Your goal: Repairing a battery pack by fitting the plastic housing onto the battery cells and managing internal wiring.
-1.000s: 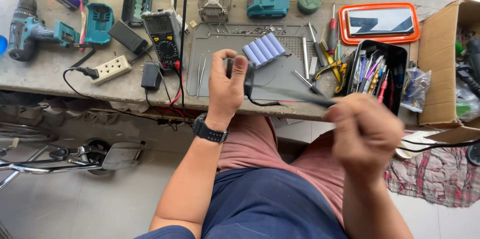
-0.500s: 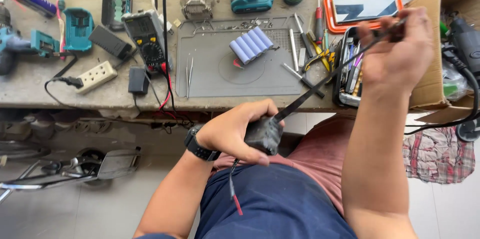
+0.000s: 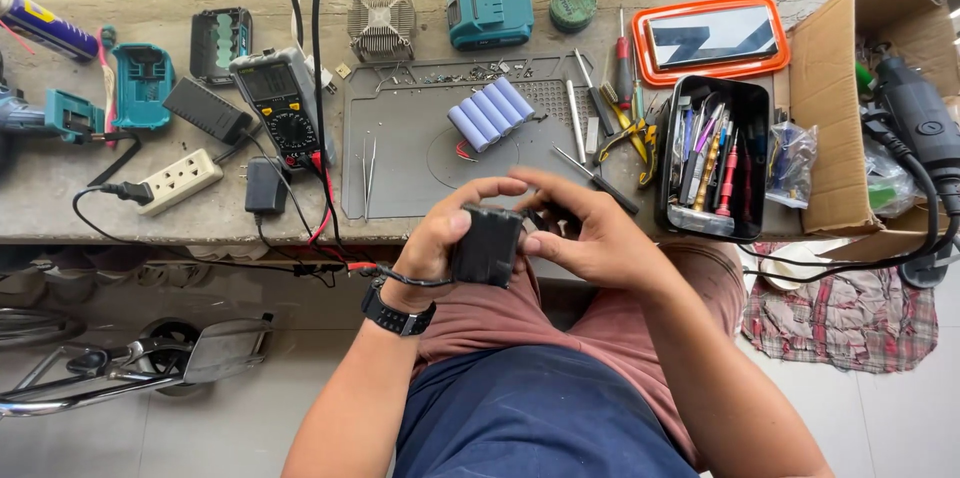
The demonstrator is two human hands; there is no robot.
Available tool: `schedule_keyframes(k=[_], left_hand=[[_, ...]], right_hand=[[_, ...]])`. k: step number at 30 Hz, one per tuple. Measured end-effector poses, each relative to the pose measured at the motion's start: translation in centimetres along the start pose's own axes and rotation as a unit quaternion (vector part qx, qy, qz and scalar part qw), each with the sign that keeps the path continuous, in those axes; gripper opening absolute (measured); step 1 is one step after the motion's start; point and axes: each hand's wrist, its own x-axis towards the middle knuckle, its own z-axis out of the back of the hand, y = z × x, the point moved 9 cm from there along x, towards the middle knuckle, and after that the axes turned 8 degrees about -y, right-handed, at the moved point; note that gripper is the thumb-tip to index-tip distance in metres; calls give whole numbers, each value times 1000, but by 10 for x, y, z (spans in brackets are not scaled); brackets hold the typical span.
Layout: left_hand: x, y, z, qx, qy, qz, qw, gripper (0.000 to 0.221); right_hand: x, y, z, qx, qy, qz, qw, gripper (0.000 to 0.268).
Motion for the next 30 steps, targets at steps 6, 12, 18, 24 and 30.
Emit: schedule_keyframes(k=[6,12,18,24,30], left_hand=[[2,26,11,2,-21,59,998,81],[11,35,32,-102,-177,7,979,60],[23,5,52,-245,-223,-26,943,36],[28,0,89,-223,-391,-80,889,33],[23,-48,81,16,-519,-227,824,37]], right_hand=[[7,20,14,-86,-57,26,994,16],[1,46,18,-181,-134,186,956,9],[-27,55,9,-232,-175,249,924,6],[-54,79,-35,-205,-172,308,913,6],[-78,119,-72,-180,-72,332,923,7]])
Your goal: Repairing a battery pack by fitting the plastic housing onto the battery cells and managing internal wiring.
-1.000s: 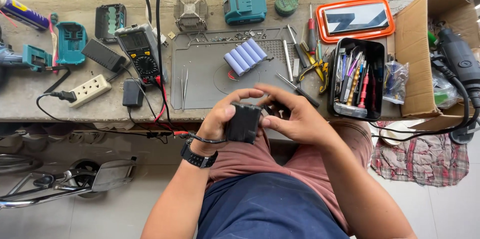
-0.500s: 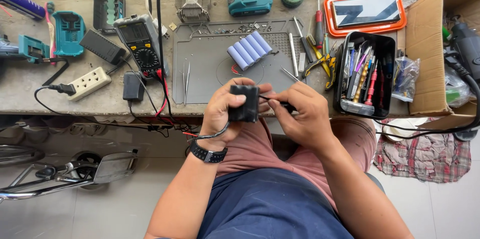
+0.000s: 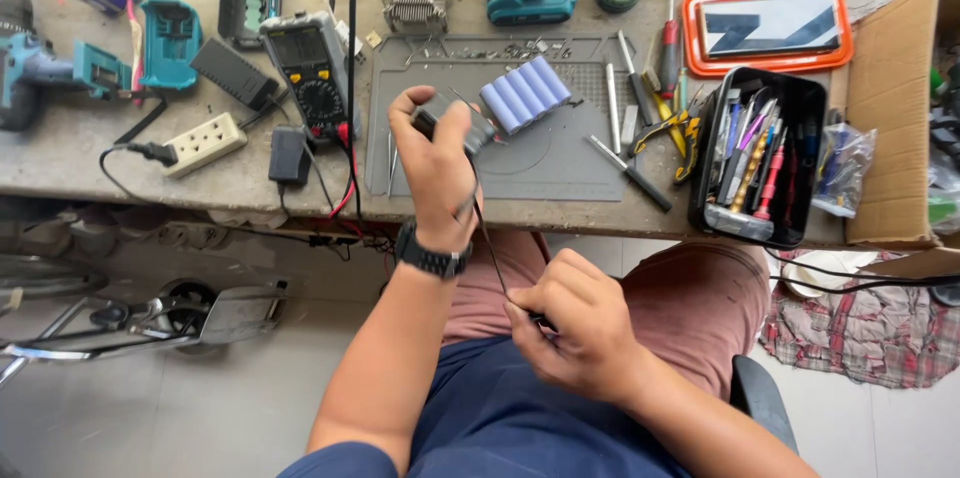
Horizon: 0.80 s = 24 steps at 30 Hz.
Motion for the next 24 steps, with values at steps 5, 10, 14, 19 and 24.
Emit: schedule_keyframes(k=[5,10,14,19,24], left_hand=[[-19,21,-25,-39,184,165,968,56],[-27,53,-27,12,223,148,963,91],[-46,55,-28,-4,210,158,965,44],[-66,23,-38,36,289,76,954,27],[-93,7,-46,79,368,27,926,28]], right_hand=[[12,-9,22,-21,-48,-42,998,27],[31,8,27,-31,-54,48,997,25],[40,25,35,-37,-34,99,994,23],[44,9,63,-49,2,34,998,19],[59,-16,120,-65,-200,-42,977,32]])
